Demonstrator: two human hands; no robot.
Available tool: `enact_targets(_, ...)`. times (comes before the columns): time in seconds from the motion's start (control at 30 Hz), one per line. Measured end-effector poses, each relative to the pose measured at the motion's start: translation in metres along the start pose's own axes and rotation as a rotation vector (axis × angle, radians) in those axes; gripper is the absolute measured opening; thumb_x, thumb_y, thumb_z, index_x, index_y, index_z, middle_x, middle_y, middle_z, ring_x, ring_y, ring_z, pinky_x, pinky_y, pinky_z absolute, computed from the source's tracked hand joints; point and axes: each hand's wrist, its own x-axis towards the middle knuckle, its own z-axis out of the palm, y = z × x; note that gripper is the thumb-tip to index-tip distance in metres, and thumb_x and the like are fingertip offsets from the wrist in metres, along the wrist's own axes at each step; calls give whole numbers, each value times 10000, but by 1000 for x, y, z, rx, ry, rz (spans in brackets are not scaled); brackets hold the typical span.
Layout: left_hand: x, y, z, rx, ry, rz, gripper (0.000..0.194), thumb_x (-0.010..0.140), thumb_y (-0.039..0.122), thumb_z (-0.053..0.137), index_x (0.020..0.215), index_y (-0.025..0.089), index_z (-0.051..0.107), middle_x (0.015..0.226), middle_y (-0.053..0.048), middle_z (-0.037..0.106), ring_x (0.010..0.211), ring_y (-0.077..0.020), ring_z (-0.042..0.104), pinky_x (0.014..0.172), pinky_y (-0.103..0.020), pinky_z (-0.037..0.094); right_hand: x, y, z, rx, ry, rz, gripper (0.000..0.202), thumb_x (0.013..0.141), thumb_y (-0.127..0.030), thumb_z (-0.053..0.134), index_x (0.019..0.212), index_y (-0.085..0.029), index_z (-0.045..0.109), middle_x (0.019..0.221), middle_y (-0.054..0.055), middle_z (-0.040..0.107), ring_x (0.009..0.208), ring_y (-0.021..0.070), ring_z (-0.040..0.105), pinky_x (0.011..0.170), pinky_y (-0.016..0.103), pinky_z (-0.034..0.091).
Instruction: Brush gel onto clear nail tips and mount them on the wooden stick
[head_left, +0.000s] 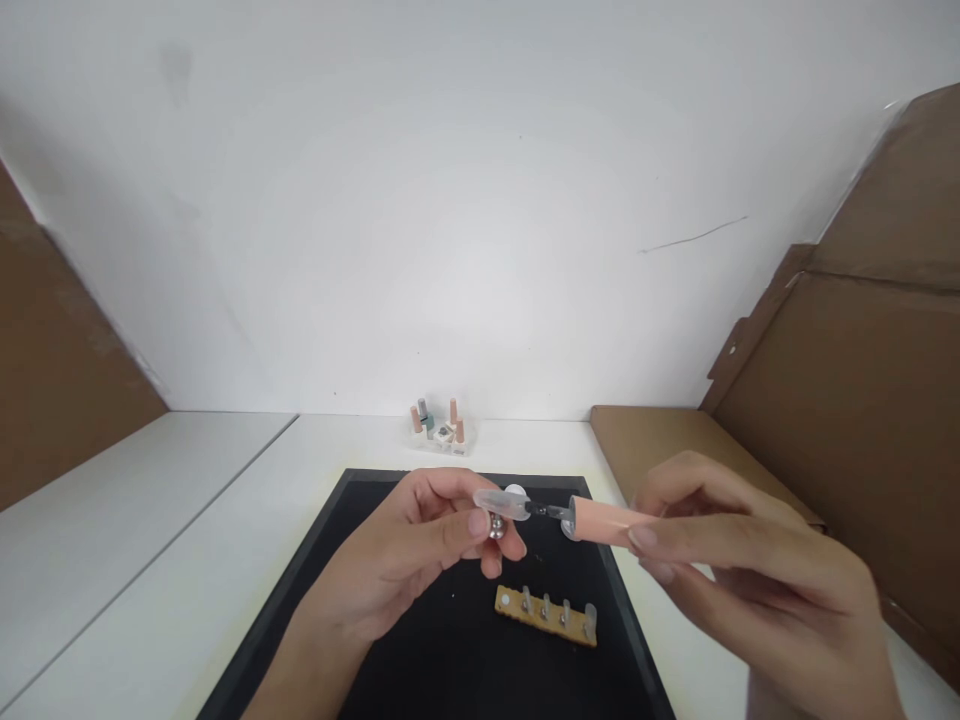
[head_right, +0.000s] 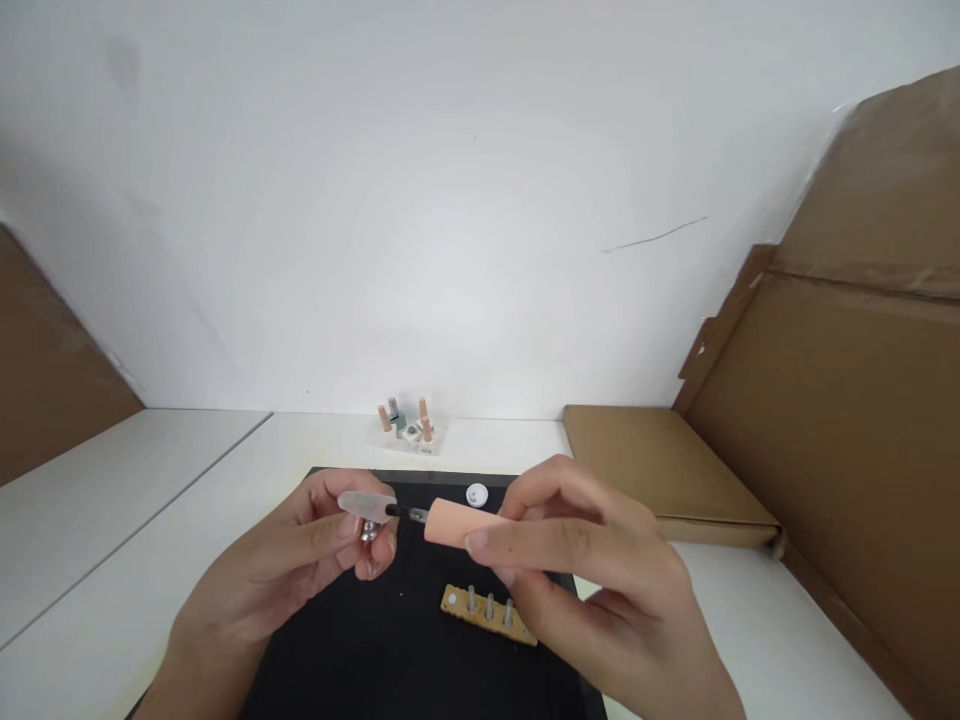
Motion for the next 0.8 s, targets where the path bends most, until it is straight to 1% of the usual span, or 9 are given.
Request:
enact_targets(0.07, 0, -1, -1, 5, -2, 9, 126, 758, 305, 868, 796, 190, 833, 705, -1, 797, 585, -53, 658, 604, -121, 512, -1, 1, -1, -4, 5, 8, 498, 835, 14, 582, 1125, -359, 738, 799, -10, 608, 634, 114, 581, 480, 229, 469)
enact_targets(0.17, -1, -2, -3, 24, 9, 20, 113, 763, 291, 865, 797, 190, 828, 721, 3, 802, 601, -56, 667, 622, -124, 520, -5, 4, -3, -23, 40, 24, 417, 842, -5, 602, 1065, -325, 752, 787, -6, 614, 651, 125, 567, 502, 248, 465)
enact_targets(0.3, -3, -2, -5, 56, 36, 29, 79, 787, 265, 847, 782, 190, 823, 727, 11, 804, 604, -43, 664, 621, -108, 510, -11, 7, -1, 17, 112, 25, 276, 883, -109, 669, 1056, -308, 749, 761, -4, 624, 664, 144, 561, 523, 282, 459)
enact_targets(0.4, -4, -3, -7, 90, 42, 44, 51, 789, 250, 845, 790, 202, 825, 743, 18, 808, 611, -37, 665, 629, -101, 512, -13, 7, 6, 98, 190, 65, 177, 899, -176, 691, 1016, -291, 755, 758, -3, 615, 645, 146, 554, 506, 293, 431)
enact_targets(0.5, -4, -4, -8, 129, 49, 66, 46, 799, 251, 836, 813, 208, 827, 763, 18, 808, 634, -37, 666, 655, -101, 518, -14, 7, 12, 154, 283, 97, 180, 891, -183, 702, 1045, -269, 739, 764, 7, 614, 658, 159, 568, 492, 297, 411)
enact_targets(0.57, -3, -5, -7, 150, 58, 73, 40, 812, 249, 824, 832, 215, 828, 780, 19, 806, 661, -42, 671, 689, -111, 527, -14, 8, 15, 190, 282, 117, 192, 887, -219, 710, 1074, -262, 728, 778, 19, 617, 672, 171, 579, 481, 296, 409)
enact_targets(0.67, -3, -6, -5, 172, 56, 87, 27, 827, 224, 809, 845, 225, 829, 795, 21, 798, 699, -53, 678, 725, -126, 534, -14, 11, 16, 277, 232, 134, 155, 903, -279, 692, 1052, -269, 733, 799, 30, 606, 664, 165, 567, 450, 281, 385)
enact_targets(0.8, -2, -7, -2, 175, 43, 102, 46, 835, 187, 798, 846, 217, 832, 754, 19, 767, 705, -60, 671, 695, -120, 525, -11, 13, 18, 351, 220, 146, 135, 900, -308, 696, 1026, -287, 738, 805, 24, 602, 669, 154, 558, 456, 271, 382)
